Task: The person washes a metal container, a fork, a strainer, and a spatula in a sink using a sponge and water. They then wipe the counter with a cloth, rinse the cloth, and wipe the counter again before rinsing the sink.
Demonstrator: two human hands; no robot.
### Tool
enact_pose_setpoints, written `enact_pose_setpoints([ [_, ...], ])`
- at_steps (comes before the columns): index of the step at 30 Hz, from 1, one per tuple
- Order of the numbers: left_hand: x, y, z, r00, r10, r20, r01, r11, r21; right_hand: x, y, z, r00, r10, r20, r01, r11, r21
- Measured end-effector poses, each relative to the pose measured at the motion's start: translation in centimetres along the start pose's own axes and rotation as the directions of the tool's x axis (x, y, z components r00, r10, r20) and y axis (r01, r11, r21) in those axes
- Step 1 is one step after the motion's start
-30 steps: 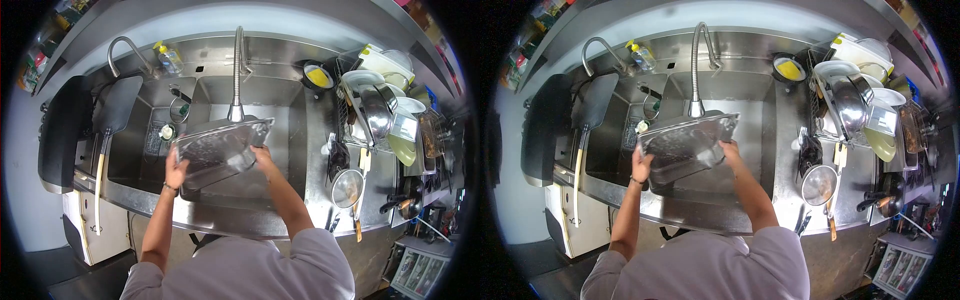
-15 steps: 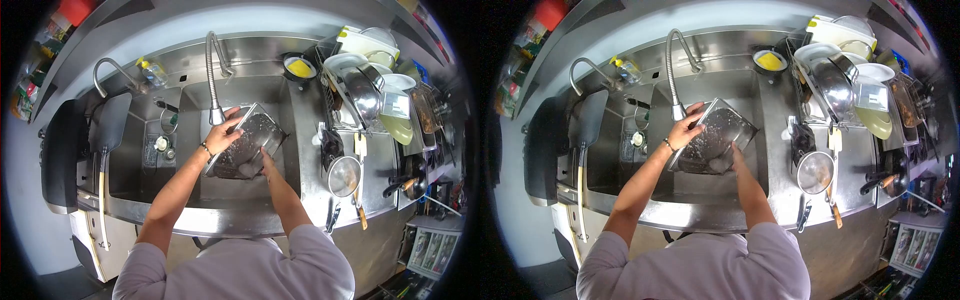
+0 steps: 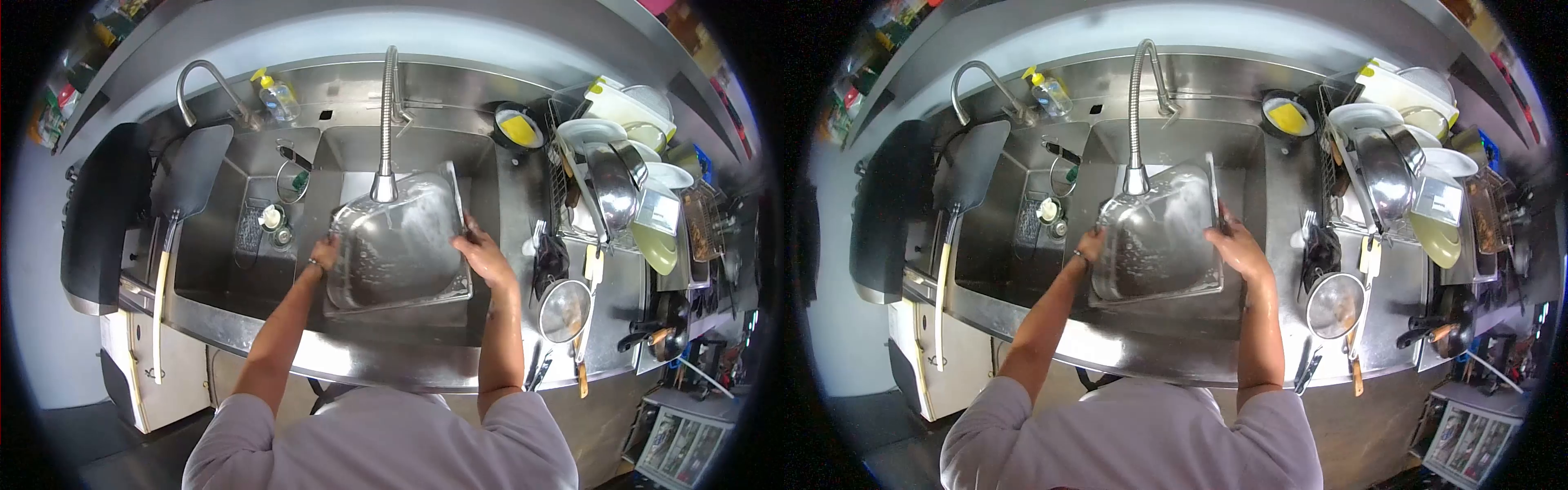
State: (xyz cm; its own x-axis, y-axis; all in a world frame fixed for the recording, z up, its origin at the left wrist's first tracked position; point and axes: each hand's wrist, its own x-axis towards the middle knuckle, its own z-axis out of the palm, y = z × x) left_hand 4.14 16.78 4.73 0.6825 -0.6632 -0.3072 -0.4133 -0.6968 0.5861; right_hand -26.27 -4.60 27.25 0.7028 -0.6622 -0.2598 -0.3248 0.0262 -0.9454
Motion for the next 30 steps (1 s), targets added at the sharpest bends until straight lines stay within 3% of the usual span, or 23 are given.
enact_pose_setpoints([
  [1, -1.8, 3.0, -0.3, 0.997, -0.07, 0.035, 0.072, 0.997, -0.04, -0.8, -1.9, -0.2, 1.0, -0.001, 0.004, 0.001, 1.0, -0.012],
  [3, -4.2, 7.9, 1.1, 0.985, -0.146, 0.093, 0.163, 0.962, -0.22, -2.5, -5.2, -0.6, 0.967, -0.249, -0.044, 0.215, 0.902, -0.375],
  [4, -4.4, 8.5, 2.4, 0.982, -0.148, 0.115, 0.18, 0.916, -0.357, -3.5, -6.8, -0.8, 0.968, -0.249, -0.04, 0.215, 0.897, -0.387],
  [5, -3.4, 8.3, 4.3, 0.982, -0.147, 0.115, 0.179, 0.912, -0.369, -4.6, -8.3, -0.9, 0.964, -0.265, -0.032, 0.233, 0.894, -0.383],
  [7, -1.8, 8.8, 7.1, 0.987, 0.088, 0.131, 0.004, 0.815, -0.579, -6.4, -9.5, -0.9, 0.948, -0.316, -0.042, 0.283, 0.893, -0.35],
  [8, -1.9, 10.2, 7.5, 0.988, 0.089, 0.128, 0.003, 0.809, -0.587, -7.3, -9.9, -0.9, 0.947, -0.318, -0.037, 0.285, 0.889, -0.359],
  [10, -5.2, 17.4, 2.9, 0.984, -0.176, 0.038, 0.179, 0.98, -0.087, -8.9, -10.6, -0.8, 0.93, -0.358, -0.079, 0.287, 0.846, -0.449],
  [12, -4.3, 16.5, 4.0, 0.991, -0.131, -0.015, 0.13, 0.99, -0.059, -8.9, -8.8, -1.6, 0.922, -0.378, -0.088, 0.316, 0.863, -0.394],
  [14, -3.6, 15.5, 3.1, 0.981, 0.049, -0.186, -0.086, 0.976, -0.201, -8.7, -6.6, -2.6, 0.954, -0.201, -0.221, 0.197, 0.98, -0.042],
  [16, -3.0, 14.9, 1.4, 0.918, 0.118, -0.379, -0.255, 0.908, -0.333, -8.0, -5.4, -3.0, 0.968, -0.145, -0.207, 0.152, 0.988, 0.019],
  [17, -1.4, 13.3, 1.8, 0.821, 0.148, -0.552, -0.373, 0.87, -0.322, -6.9, -3.1, -2.9, 0.933, -0.24, -0.267, 0.24, 0.97, -0.032],
  [18, -1.0, 13.0, 0.1, 0.885, 0.151, -0.441, -0.357, 0.828, -0.432, -5.7, -0.5, -2.5, 0.887, -0.33, -0.322, 0.32, 0.944, -0.086],
  [19, -0.5, 12.8, -1.9, 0.933, 0.162, -0.323, -0.321, 0.782, -0.535, -4.1, 2.8, -1.7, 0.883, -0.295, -0.364, 0.293, 0.954, -0.062],
  [20, 1.2, 11.1, -1.8, 0.928, 0.187, -0.322, -0.358, 0.688, -0.631, -2.9, 5.3, -0.7, 0.879, -0.26, -0.401, 0.268, 0.963, -0.036],
  [21, 1.7, 10.5, -3.1, 0.916, 0.199, -0.349, -0.373, 0.741, -0.558, -2.3, 5.9, 0.0, 0.891, -0.221, -0.396, 0.198, 0.975, -0.098],
  [23, -0.2, 12.0, -6.5, 0.895, 0.208, -0.394, -0.373, 0.835, -0.405, 0.7, 9.9, 2.1, 0.877, -0.07, -0.476, 0.16, 0.975, 0.152],
  [25, -2.3, 13.3, -9.1, 0.867, 0.235, -0.44, -0.339, 0.924, -0.175, 2.8, 12.2, 4.2, 0.796, 0.158, -0.584, 0.006, 0.963, 0.269],
  [26, -3.0, 13.1, -9.6, 0.867, 0.237, -0.439, -0.337, 0.926, -0.167, 4.3, 14.3, 5.1, 0.752, 0.294, -0.59, -0.069, 0.925, 0.372],
  [30, -6.9, 13.6, -11.3, 0.875, 0.206, -0.437, -0.271, 0.958, -0.091, 7.2, 15.7, 8.8, 0.771, 0.343, -0.537, 0.051, 0.807, 0.588],
])
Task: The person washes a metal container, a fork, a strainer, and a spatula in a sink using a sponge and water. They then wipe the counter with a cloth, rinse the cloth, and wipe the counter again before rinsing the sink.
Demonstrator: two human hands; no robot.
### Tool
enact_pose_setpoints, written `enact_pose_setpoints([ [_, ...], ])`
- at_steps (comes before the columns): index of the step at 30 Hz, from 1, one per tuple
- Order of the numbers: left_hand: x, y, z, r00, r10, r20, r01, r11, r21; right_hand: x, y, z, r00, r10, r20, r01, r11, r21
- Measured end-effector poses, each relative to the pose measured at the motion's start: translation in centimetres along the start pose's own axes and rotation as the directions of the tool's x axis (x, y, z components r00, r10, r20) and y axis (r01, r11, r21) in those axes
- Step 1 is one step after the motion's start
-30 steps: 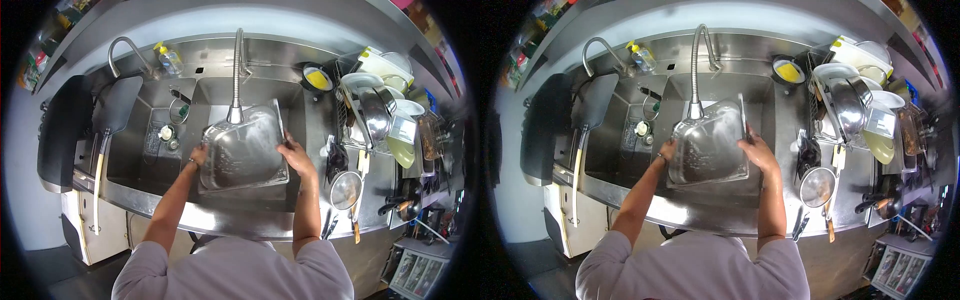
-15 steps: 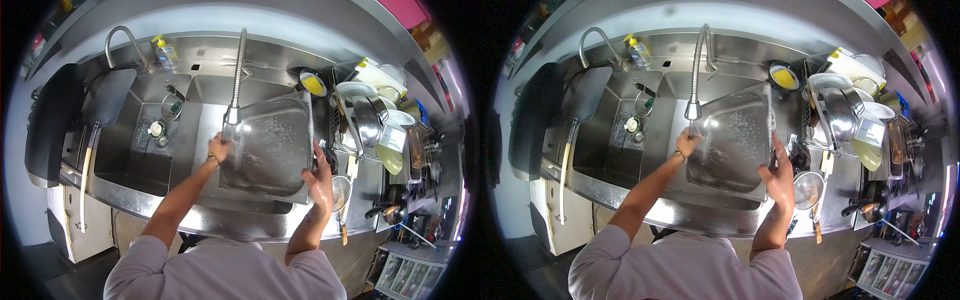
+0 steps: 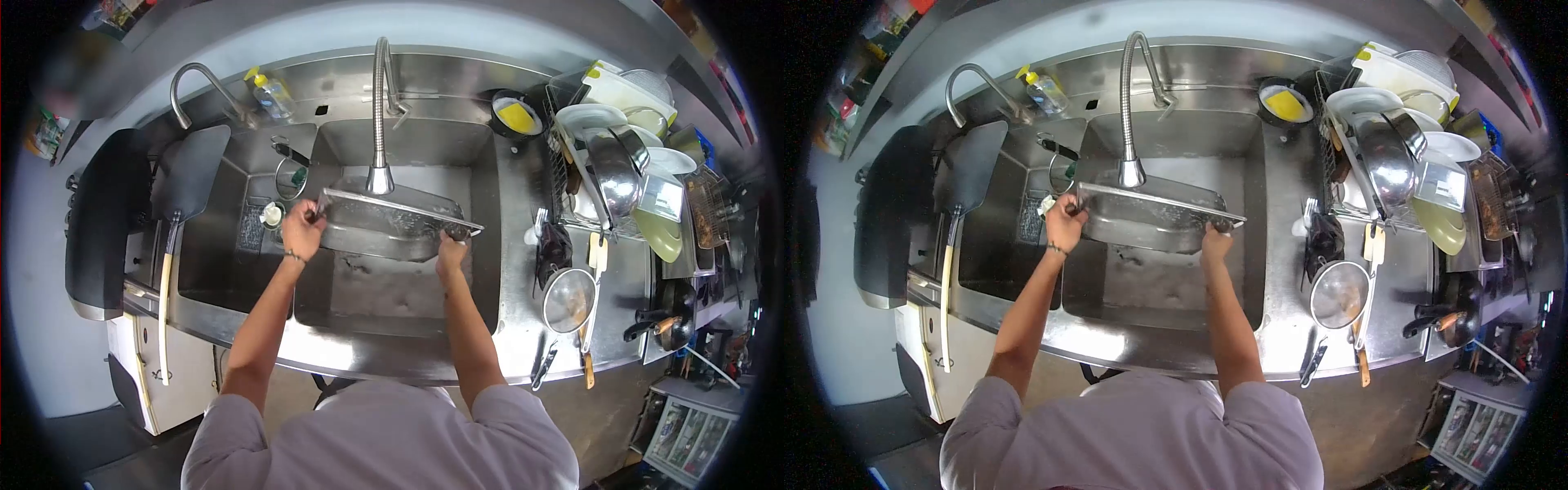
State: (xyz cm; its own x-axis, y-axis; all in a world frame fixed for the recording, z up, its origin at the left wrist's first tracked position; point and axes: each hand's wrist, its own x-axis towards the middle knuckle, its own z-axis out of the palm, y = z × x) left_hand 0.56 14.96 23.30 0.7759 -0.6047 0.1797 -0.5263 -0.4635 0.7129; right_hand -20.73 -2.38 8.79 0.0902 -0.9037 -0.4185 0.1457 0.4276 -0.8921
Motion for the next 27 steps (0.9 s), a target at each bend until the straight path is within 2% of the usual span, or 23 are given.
enact_pose_setpoints([
  [2, -1.9, 0.2, -0.4, 0.978, 0.2, -0.057, -0.202, 0.979, -0.036, 1.8, 1.2, 1.7, 0.999, -0.022, -0.028, 0.025, 0.994, 0.111],
  [3, -2.8, 1.8, -1.1, 0.944, 0.314, -0.099, -0.309, 0.949, 0.063, 3.1, 2.5, 2.3, 1.0, 0.016, -0.01, -0.014, 0.978, 0.207],
  [4, -3.5, 2.3, -1.3, 0.943, 0.318, -0.1, -0.312, 0.948, 0.069, 3.9, 2.5, 3.0, 1.0, 0.018, -0.007, -0.016, 0.977, 0.213],
  [6, -4.9, 3.0, -1.5, 0.924, 0.329, -0.198, -0.323, 0.944, 0.063, 5.3, 2.2, 4.3, 0.985, 0.169, 0.045, -0.174, 0.97, 0.172],
  [7, -5.4, 3.6, -1.8, 0.893, 0.39, -0.223, -0.371, 0.92, 0.124, 5.3, 2.3, 5.2, 0.987, 0.068, 0.145, -0.106, 0.957, 0.269],
  [8, -6.1, 3.8, -1.9, 0.892, 0.392, -0.224, -0.372, 0.92, 0.126, 5.4, 2.4, 6.1, 0.987, 0.068, 0.147, -0.107, 0.957, 0.272],
  [10, -7.2, 4.2, -2.1, 0.847, 0.475, -0.24, -0.441, 0.879, 0.181, 6.5, 3.7, 7.5, 0.883, 0.097, 0.459, -0.377, 0.73, 0.57],
  [12, -7.7, 4.6, -2.3, 0.842, 0.489, -0.228, -0.454, 0.87, 0.191, 6.2, 5.2, 8.5, 0.824, 0.103, 0.558, -0.492, 0.619, 0.612],
  [14, -7.7, 5.1, -2.4, 0.659, 0.739, -0.141, -0.679, 0.665, 0.311, 5.5, 6.8, 9.0, 0.817, 0.119, 0.565, -0.518, 0.583, 0.626],
  [15, -8.1, 5.5, -2.7, 0.61, 0.789, -0.068, -0.747, 0.602, 0.281, 4.9, 8.0, 8.9, 0.825, 0.134, 0.549, -0.515, 0.576, 0.634],
  [18, -9.7, 5.8, -3.2, 0.537, 0.826, 0.169, -0.837, 0.498, 0.228, 3.2, 11.5, 7.9, 0.85, 0.176, 0.497, -0.502, 0.557, 0.662],
  [22, -11.0, 6.5, -1.8, 0.533, 0.794, 0.293, -0.845, 0.482, 0.231, 2.1, 14.0, 5.7, 0.873, 0.2, 0.445, -0.475, 0.554, 0.683],
  [27, -9.0, 10.3, 1.5, 0.291, 0.838, 0.461, -0.956, 0.276, 0.1, 2.1, 14.9, 2.6, 0.882, 0.195, 0.429, -0.459, 0.565, 0.686],
])
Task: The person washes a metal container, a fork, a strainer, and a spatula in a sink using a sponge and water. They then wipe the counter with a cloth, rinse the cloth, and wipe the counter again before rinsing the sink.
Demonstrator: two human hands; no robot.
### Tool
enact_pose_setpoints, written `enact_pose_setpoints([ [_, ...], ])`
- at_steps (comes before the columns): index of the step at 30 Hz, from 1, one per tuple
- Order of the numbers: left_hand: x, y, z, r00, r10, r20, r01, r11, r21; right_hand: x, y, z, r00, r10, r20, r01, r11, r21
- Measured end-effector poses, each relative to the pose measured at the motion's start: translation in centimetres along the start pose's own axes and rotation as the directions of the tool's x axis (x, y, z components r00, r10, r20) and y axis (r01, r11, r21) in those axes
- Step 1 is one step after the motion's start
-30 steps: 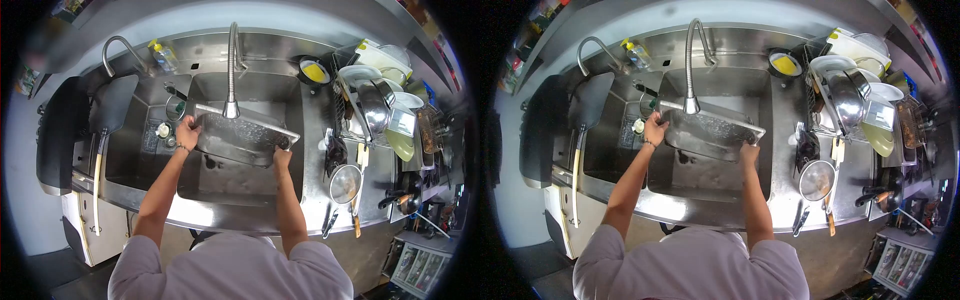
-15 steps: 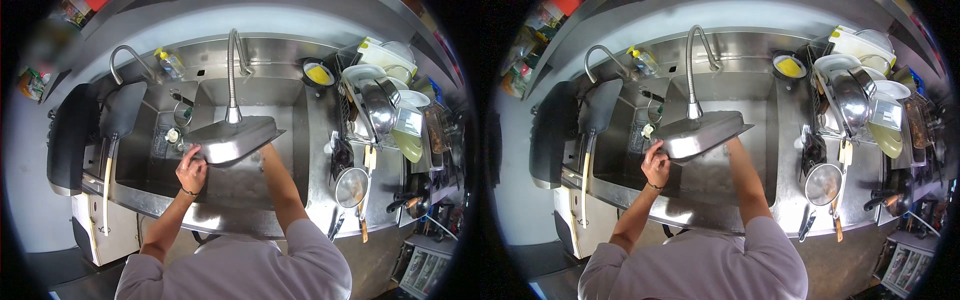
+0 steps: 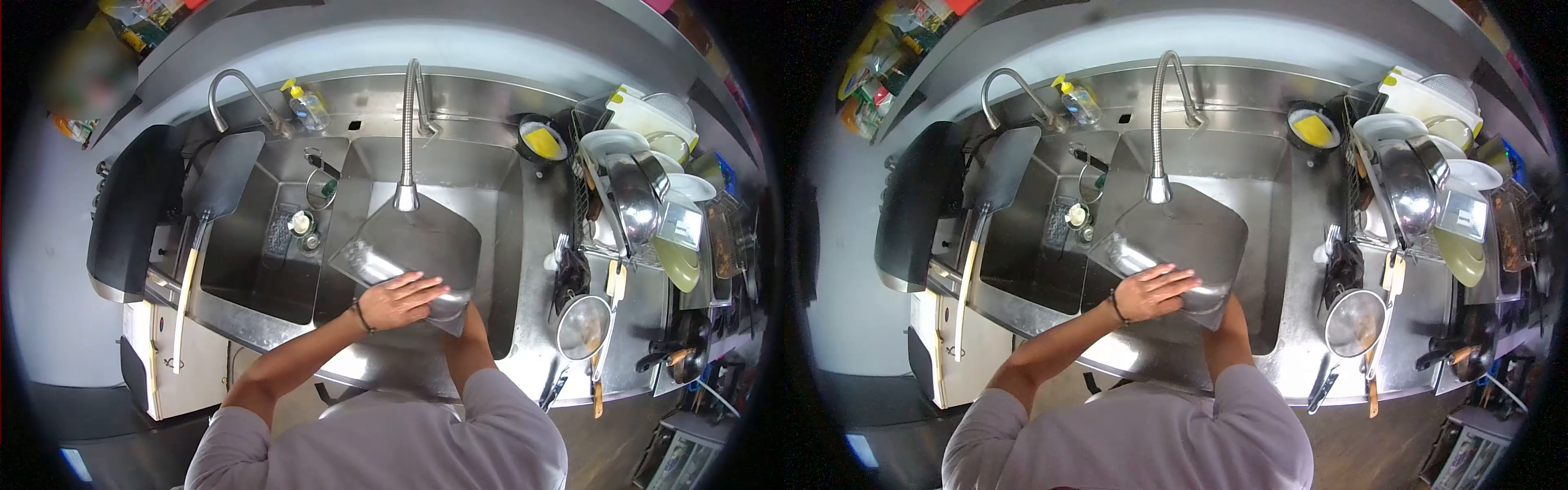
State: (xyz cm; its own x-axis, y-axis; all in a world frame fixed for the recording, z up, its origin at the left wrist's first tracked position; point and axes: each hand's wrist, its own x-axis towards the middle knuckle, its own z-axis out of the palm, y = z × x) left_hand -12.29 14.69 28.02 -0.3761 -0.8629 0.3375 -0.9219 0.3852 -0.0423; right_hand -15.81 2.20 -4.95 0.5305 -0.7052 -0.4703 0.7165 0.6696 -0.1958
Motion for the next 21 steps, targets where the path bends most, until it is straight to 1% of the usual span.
enact_pose_setpoints([
  [1, 1.1, -0.2, 0.5, 1.0, -0.002, -0.009, 0.002, 1.0, 0.001, -0.2, -0.4, -0.4, 1.0, -0.003, 0.002, 0.003, 1.0, -0.001],
  [3, 3.5, -0.4, 1.9, 0.993, 0.052, -0.104, -0.058, 0.996, -0.062, -0.6, -1.2, -0.8, 1.0, -0.005, 0.014, 0.005, 1.0, -0.001],
  [4, 4.6, -0.4, 2.5, 0.99, 0.01, -0.143, -0.031, 0.989, -0.146, -0.5, -1.4, -0.8, 1.0, -0.014, 0.024, 0.014, 1.0, 0.0],
  [5, 5.1, -0.6, 2.8, 0.988, 0.014, -0.151, -0.037, 0.988, -0.147, -0.5, -1.6, -0.9, 0.999, -0.014, 0.029, 0.014, 1.0, 0.003],
  [7, 6.6, -1.5, 2.9, 0.994, 0.085, -0.076, -0.095, 0.985, -0.144, -0.1, -1.7, -0.7, 0.999, -0.027, 0.042, 0.026, 1.0, 0.009],
  [8, 7.1, -1.9, 3.1, 0.99, 0.068, -0.126, -0.088, 0.983, -0.158, 0.2, -1.5, -0.5, 0.998, -0.032, 0.048, 0.031, 0.999, 0.015],
  [9, 7.2, -2.5, 3.3, 0.987, 0.103, -0.122, -0.121, 0.981, -0.15, 0.5, -1.5, -0.4, 0.998, -0.043, 0.051, 0.042, 0.999, 0.018],
  [11, 6.8, -3.4, 3.7, 0.987, 0.125, -0.102, -0.138, 0.98, -0.141, 0.9, -1.3, -0.2, 0.997, -0.057, 0.055, 0.055, 0.998, 0.034],
  [13, 5.8, -4.4, 4.0, 0.988, 0.095, -0.124, -0.114, 0.98, -0.161, 0.9, -1.4, -0.5, 0.997, -0.063, 0.053, 0.06, 0.997, 0.049],
  [15, 4.7, -5.4, 4.2, 0.994, 0.028, -0.105, -0.046, 0.985, -0.169, 1.2, -1.4, -0.7, 0.995, -0.08, 0.057, 0.077, 0.995, 0.06],
  [16, 4.1, -6.0, 3.9, 0.994, 0.029, -0.103, -0.046, 0.985, -0.168, 1.3, -1.4, -0.8, 0.994, -0.086, 0.062, 0.082, 0.995, 0.062],
  [18, 3.3, -7.4, 3.3, 0.999, -0.045, 0.023, 0.048, 0.992, -0.118, 1.9, -1.1, -0.7, 0.991, -0.103, 0.082, 0.097, 0.993, 0.073],
  [19, 3.0, -8.2, 3.3, 0.999, -0.049, 0.022, 0.051, 0.992, -0.115, 2.2, -1.1, -0.6, 0.989, -0.111, 0.094, 0.105, 0.992, 0.072],
  [20, 2.8, -9.1, 3.6, 0.967, -0.215, 0.135, 0.235, 0.959, -0.158, 2.7, -1.1, -0.6, 0.987, -0.12, 0.108, 0.113, 0.991, 0.075],
  [21, 2.4, -9.9, 4.0, 0.896, -0.364, 0.253, 0.414, 0.892, -0.182, 3.1, -1.1, -0.8, 0.984, -0.13, 0.122, 0.121, 0.989, 0.08],
])
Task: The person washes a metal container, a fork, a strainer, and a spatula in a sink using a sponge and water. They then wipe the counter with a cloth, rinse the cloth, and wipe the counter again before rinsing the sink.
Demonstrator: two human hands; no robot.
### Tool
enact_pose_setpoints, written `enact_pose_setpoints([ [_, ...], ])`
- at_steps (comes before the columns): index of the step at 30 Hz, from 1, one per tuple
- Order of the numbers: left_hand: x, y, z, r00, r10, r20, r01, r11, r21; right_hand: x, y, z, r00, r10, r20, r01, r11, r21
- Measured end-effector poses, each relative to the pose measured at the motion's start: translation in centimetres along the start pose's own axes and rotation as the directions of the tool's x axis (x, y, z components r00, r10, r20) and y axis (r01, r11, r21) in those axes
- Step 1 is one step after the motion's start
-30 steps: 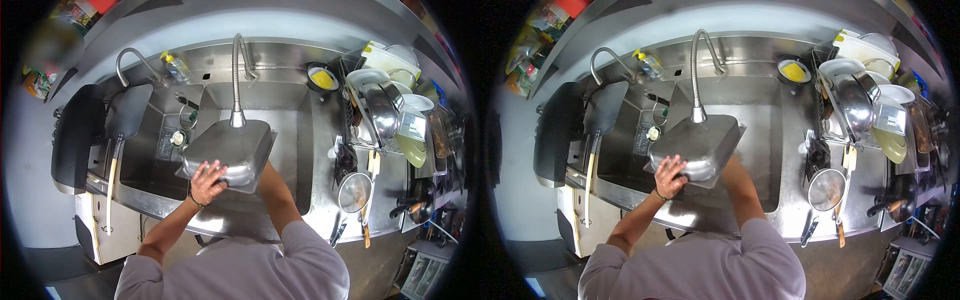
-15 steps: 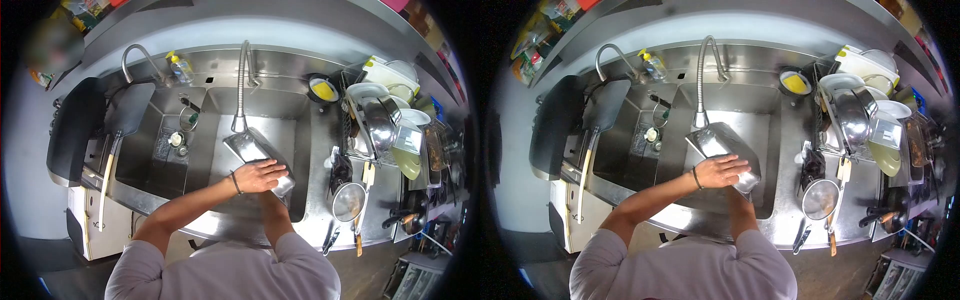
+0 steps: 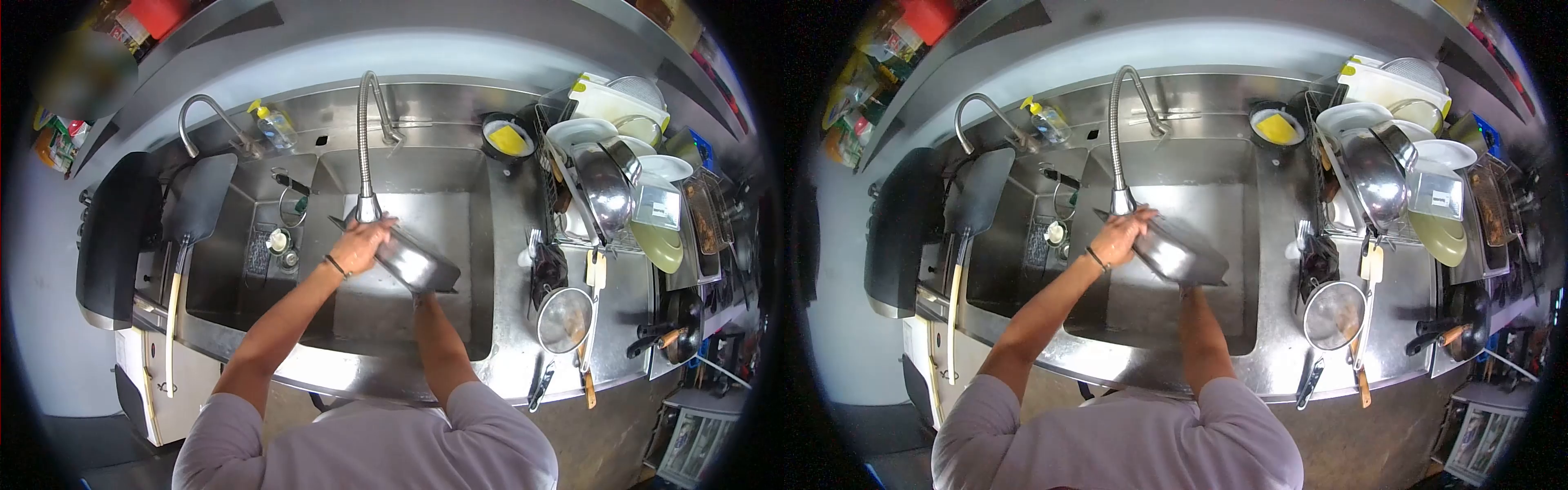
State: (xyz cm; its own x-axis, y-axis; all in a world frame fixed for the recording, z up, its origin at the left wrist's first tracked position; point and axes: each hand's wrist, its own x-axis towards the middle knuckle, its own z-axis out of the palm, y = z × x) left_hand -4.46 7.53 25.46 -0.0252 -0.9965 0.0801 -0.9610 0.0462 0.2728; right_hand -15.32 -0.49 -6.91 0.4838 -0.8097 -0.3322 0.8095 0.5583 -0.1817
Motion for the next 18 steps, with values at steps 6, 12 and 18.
enact_pose_setpoints([
  [6, -3.6, -2.4, 0.6, 0.971, -0.201, -0.13, 0.196, 0.979, -0.047, -0.1, -1.1, 2.7, 0.987, -0.025, -0.156, 0.007, 0.994, -0.111],
  [12, -7.9, -3.7, 4.0, 0.779, -0.503, -0.375, 0.373, 0.852, -0.367, -0.9, -5.2, 9.6, 0.935, -0.341, -0.098, 0.068, 0.445, -0.893],
  [18, -10.5, -6.2, 5.0, 0.506, -0.846, 0.164, 0.404, 0.065, -0.912, -4.6, -8.7, 19.7, 0.934, -0.278, 0.225, 0.096, -0.409, -0.907],
])
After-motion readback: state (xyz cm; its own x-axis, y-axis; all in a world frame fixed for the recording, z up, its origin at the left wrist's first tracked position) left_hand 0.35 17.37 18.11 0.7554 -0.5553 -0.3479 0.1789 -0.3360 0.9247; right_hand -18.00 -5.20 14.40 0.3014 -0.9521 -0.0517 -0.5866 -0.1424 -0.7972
